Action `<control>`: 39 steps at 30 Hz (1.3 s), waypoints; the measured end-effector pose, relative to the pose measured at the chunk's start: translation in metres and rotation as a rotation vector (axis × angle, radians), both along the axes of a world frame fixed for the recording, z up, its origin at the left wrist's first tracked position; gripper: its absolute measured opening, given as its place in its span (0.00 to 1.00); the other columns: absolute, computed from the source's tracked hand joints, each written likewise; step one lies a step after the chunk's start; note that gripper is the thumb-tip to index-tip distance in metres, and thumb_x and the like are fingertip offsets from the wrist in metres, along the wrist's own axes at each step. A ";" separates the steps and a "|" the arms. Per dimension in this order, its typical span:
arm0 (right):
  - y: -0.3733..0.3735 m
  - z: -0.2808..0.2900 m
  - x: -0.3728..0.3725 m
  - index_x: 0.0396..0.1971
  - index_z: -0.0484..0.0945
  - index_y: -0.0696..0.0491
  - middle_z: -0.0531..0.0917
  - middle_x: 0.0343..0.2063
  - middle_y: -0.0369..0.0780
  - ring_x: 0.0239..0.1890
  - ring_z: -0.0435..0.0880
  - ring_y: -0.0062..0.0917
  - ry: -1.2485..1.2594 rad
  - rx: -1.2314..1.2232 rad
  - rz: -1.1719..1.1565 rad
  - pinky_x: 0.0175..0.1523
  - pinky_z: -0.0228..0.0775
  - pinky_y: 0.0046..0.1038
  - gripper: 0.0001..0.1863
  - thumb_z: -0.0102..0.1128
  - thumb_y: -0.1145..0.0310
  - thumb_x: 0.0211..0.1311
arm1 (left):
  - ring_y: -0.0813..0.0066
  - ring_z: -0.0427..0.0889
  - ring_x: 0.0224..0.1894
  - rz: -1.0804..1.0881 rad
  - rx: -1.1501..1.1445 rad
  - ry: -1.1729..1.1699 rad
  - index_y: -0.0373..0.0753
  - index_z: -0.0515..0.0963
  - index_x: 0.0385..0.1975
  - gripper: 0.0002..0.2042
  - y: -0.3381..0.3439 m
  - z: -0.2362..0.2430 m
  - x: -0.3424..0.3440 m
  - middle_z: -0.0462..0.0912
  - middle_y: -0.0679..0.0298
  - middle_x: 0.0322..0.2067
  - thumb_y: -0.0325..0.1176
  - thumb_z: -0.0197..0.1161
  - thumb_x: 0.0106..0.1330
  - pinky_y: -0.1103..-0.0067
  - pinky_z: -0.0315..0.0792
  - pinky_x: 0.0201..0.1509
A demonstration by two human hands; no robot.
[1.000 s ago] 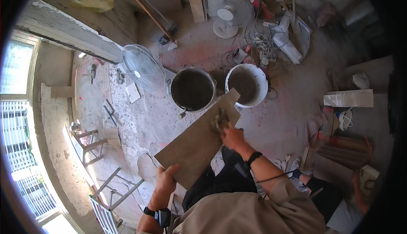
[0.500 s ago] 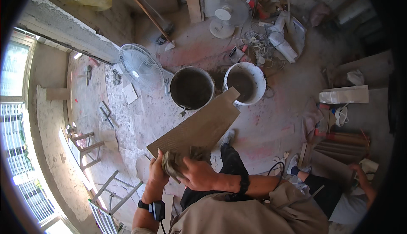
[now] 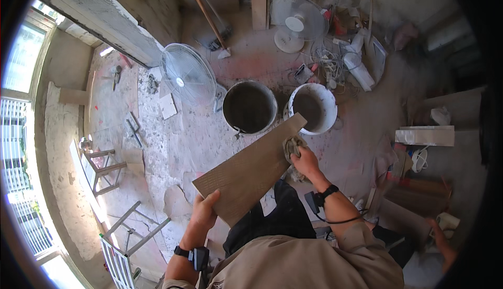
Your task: The recorder applies mortar to the back of a tile using a trowel and then fixes the tile onto a wall, adjusting it with a rubber mallet.
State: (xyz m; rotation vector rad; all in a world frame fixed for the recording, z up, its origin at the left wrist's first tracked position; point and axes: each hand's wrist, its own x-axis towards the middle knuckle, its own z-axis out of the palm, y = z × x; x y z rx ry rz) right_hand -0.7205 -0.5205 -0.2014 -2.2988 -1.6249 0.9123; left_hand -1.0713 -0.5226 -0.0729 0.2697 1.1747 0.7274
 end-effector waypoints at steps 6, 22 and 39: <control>0.026 0.127 -0.064 0.36 0.75 0.56 0.79 0.37 0.52 0.37 0.79 0.49 0.425 0.203 0.030 0.40 0.72 0.42 0.18 0.59 0.56 0.55 | 0.61 0.78 0.50 -0.125 0.138 0.000 0.26 0.71 0.51 0.18 -0.001 0.016 0.001 0.78 0.52 0.49 0.22 0.55 0.59 0.69 0.72 0.55; 0.078 -0.083 -0.014 0.32 0.79 0.49 0.77 0.36 0.47 0.34 0.81 0.42 0.028 0.097 0.172 0.38 0.75 0.42 0.10 0.56 0.61 0.55 | 0.55 0.76 0.50 0.109 -0.190 0.326 0.29 0.67 0.55 0.30 -0.027 0.013 -0.032 0.76 0.52 0.48 0.25 0.62 0.47 0.63 0.73 0.56; 0.078 -0.210 0.091 0.30 0.80 0.62 0.81 0.35 0.55 0.42 0.80 0.50 0.134 -0.322 -0.203 0.48 0.72 0.44 0.22 0.49 0.55 0.57 | 0.74 0.76 0.30 -0.359 0.311 0.811 0.35 0.74 0.38 0.13 -0.062 -0.004 -0.042 0.77 0.66 0.30 0.31 0.61 0.53 0.76 0.73 0.33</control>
